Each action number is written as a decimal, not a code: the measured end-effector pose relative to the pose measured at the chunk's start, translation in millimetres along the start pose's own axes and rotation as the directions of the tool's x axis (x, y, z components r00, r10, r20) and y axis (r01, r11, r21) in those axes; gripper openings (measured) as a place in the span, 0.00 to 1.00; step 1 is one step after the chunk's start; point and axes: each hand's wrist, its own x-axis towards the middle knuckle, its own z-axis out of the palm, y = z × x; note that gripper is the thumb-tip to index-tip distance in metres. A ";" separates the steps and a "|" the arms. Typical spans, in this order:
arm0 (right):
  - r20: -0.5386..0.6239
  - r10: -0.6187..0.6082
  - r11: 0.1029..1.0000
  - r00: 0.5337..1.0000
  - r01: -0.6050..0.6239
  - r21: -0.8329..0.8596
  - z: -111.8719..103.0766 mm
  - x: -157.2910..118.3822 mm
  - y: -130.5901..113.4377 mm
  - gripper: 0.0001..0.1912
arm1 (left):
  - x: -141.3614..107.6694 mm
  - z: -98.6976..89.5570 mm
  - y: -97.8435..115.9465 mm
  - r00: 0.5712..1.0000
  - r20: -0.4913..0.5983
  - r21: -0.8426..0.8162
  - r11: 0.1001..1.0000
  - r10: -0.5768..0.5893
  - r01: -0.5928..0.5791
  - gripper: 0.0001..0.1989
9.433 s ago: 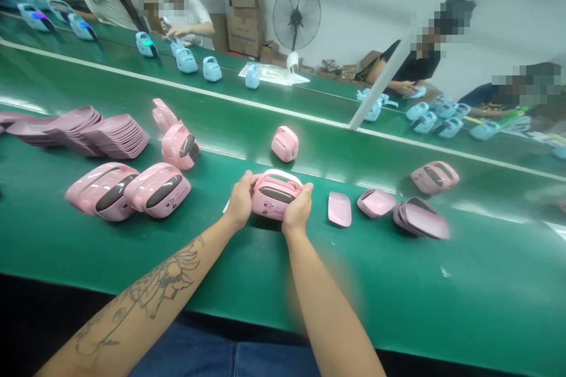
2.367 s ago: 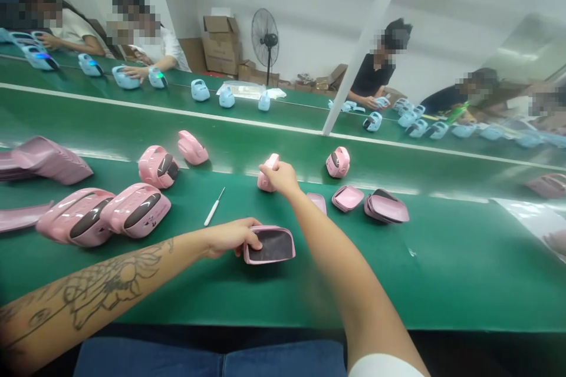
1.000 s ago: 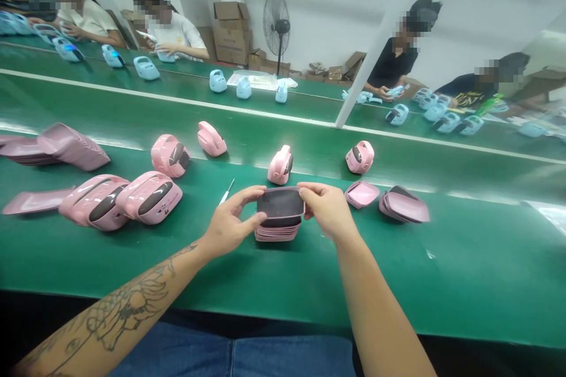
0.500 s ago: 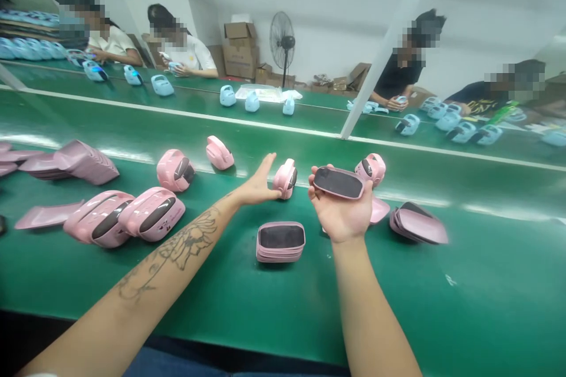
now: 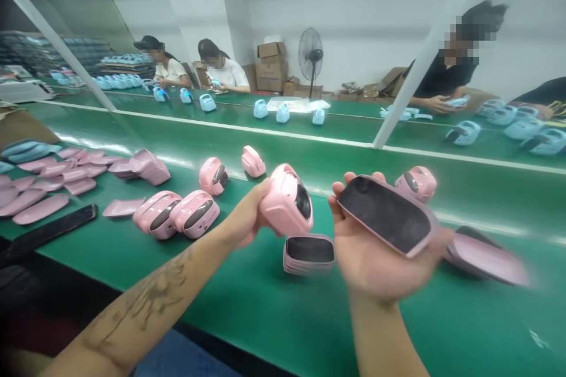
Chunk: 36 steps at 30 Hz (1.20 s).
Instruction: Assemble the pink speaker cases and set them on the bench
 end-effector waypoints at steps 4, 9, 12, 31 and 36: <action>-0.005 0.127 0.988 0.992 -0.126 0.090 40.3 -60.9 16.3 0.39 | -91.8 -1.8 -2.2 0.944 0.109 -0.109 0.940 -0.312 0.324 0.52; -0.064 0.308 0.920 0.949 -0.280 0.274 38.8 -111.2 51.8 0.38 | -174.1 -8.0 -34.8 0.960 0.043 -0.146 0.949 -0.276 0.280 0.58; -0.096 0.413 0.883 0.906 -0.373 0.284 37.8 -129.8 62.7 0.36 | -216.5 -11.3 -64.7 0.979 -0.085 0.010 0.982 -0.188 0.190 0.69; -0.020 0.560 0.788 0.828 -0.525 0.320 8.5 -203.0 89.7 0.37 | -235.1 -25.3 -107.2 0.906 -0.390 0.201 0.976 0.163 -0.089 0.57; 0.089 0.506 0.843 0.858 -0.514 0.160 -2.4 -212.5 98.8 0.45 | -220.6 -13.5 -106.2 0.876 -0.436 0.207 0.970 0.207 -0.126 0.58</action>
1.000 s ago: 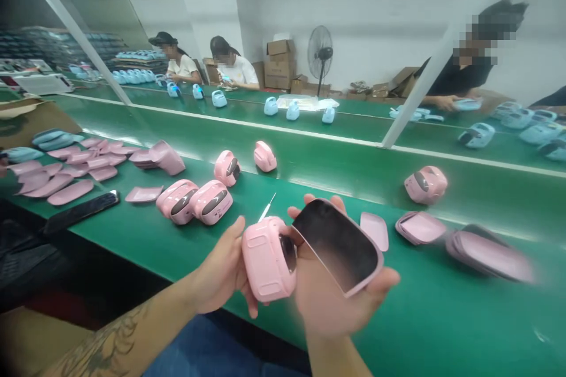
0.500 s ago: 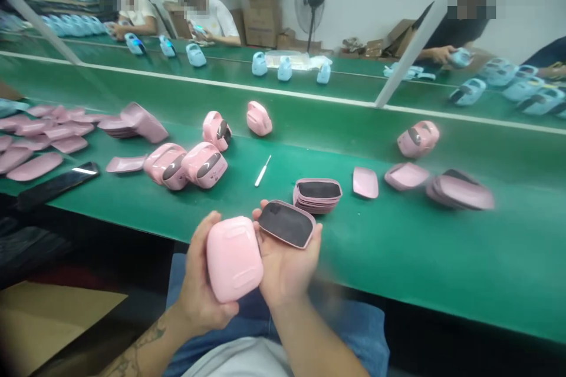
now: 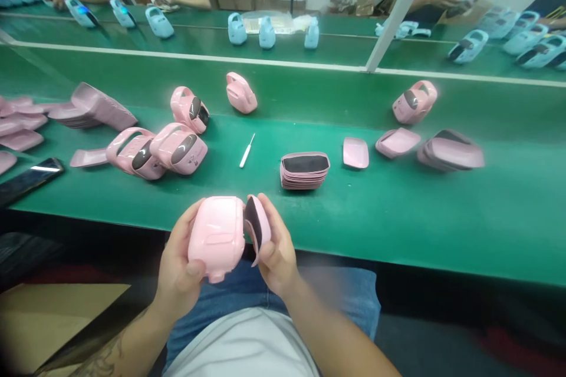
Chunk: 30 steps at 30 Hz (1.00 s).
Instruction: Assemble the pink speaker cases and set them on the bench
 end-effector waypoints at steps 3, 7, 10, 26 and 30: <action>0.060 -0.018 0.995 0.998 0.023 -0.095 -1.3 2.9 -0.3 0.51 | 1.5 6.0 -2.2 0.998 -0.017 -0.030 0.998 0.055 -0.055 0.55; 0.126 -0.039 0.990 0.991 0.055 -0.128 -2.8 5.5 -0.9 0.52 | 1.7 7.7 -4.1 0.990 -0.015 -0.062 0.988 0.138 -0.138 0.51; 0.162 -0.077 0.981 0.984 0.104 -0.166 -4.5 6.6 -1.1 0.54 | 1.4 8.6 -4.1 0.993 -0.015 -0.075 0.990 0.117 -0.118 0.50; 0.353 -0.189 0.638 0.916 0.388 -0.665 -39.5 6.9 -18.1 0.60 | 4.6 -5.7 4.6 0.910 0.400 0.002 0.993 -0.111 0.121 0.50; 0.456 -0.182 0.411 0.871 0.489 -0.769 -39.9 -1.8 -32.9 0.62 | 17.9 -5.4 28.2 0.787 0.537 -0.023 0.928 -0.303 0.372 0.45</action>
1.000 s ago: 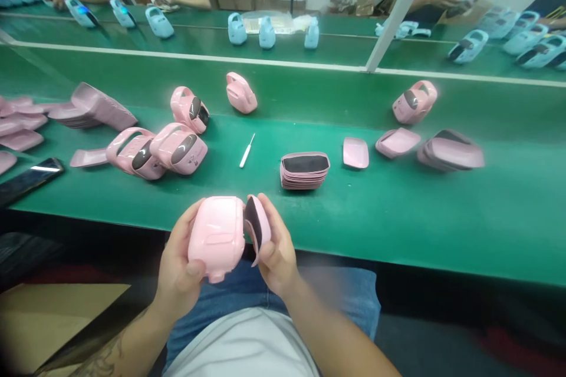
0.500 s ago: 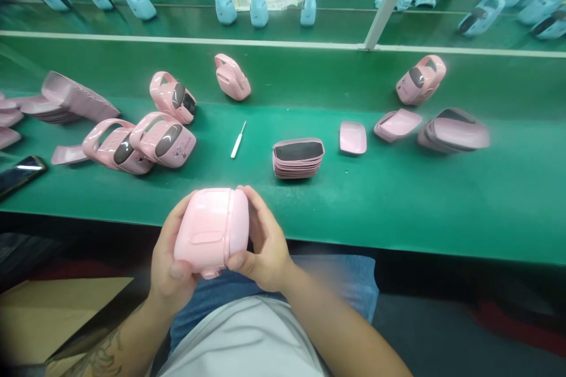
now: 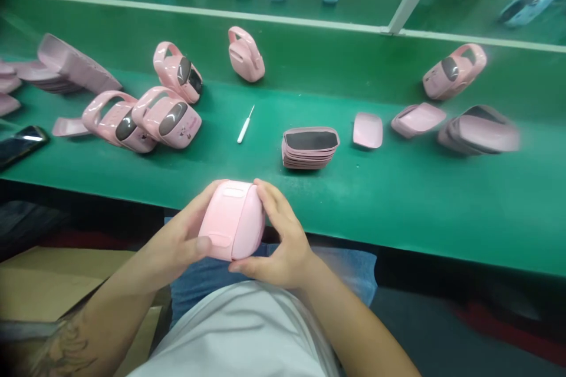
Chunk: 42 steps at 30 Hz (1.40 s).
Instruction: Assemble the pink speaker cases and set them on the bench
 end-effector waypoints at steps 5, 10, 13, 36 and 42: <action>0.055 -0.074 0.985 0.996 0.081 -0.155 -4.3 -2.6 -22.3 0.59 | 5.1 15.9 9.0 0.973 -0.203 0.044 0.992 -0.106 0.117 0.50; 0.090 -0.125 0.962 0.988 0.143 -0.232 -8.2 -4.2 -34.1 0.58 | -0.3 22.7 -2.1 0.970 -0.216 0.013 0.993 -0.112 0.118 0.49; 0.112 -0.145 0.952 0.983 0.170 -0.256 -10.1 -5.9 -35.7 0.59 | -3.4 22.4 -7.7 0.978 -0.192 0.017 0.996 -0.081 0.086 0.50; 0.181 -0.063 0.948 0.981 0.115 -0.297 -20.8 0.1 -38.1 0.61 | 14.5 35.0 -4.4 0.967 -0.243 -0.072 0.995 -0.078 0.062 0.45; 0.155 -0.067 0.939 0.986 0.115 -0.324 -24.0 5.7 -33.7 0.61 | 24.8 35.7 -10.7 0.963 -0.257 -0.188 0.982 -0.076 0.027 0.45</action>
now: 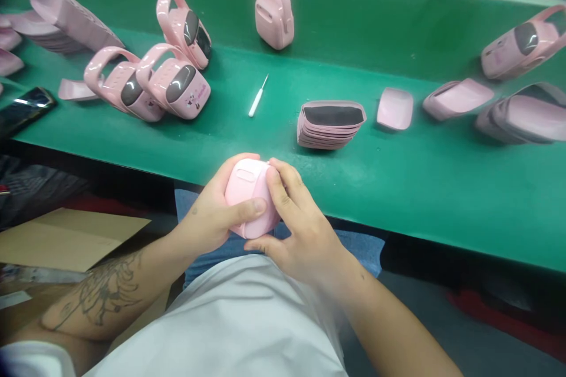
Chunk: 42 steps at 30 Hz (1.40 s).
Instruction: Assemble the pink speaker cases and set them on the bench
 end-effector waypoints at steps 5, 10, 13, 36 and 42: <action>0.025 -0.004 1.000 1.000 0.004 -0.010 -0.7 0.0 3.1 0.60 | 1.3 -1.3 -6.2 1.000 0.000 -0.020 1.000 0.016 -0.016 0.45; -0.024 -0.062 0.998 0.998 0.061 -0.028 0.2 -1.5 0.9 0.64 | -6.8 -2.5 4.3 0.992 -0.004 0.164 0.979 0.123 -0.120 0.43; -0.079 -0.094 0.992 0.992 0.087 -0.089 0.3 -4.8 -6.5 0.64 | -14.0 -4.7 13.6 0.988 0.040 0.241 0.958 0.149 -0.154 0.43; -0.275 0.320 0.923 0.907 -0.232 0.307 32.3 -11.8 -11.4 0.54 | -12.2 -12.3 -0.7 0.911 -0.163 0.201 0.917 0.379 -0.345 0.44; -0.052 0.565 0.350 0.823 -0.182 0.919 77.4 6.8 -5.3 0.45 | -10.6 1.3 -27.6 0.802 -0.202 0.096 0.826 0.563 -0.556 0.52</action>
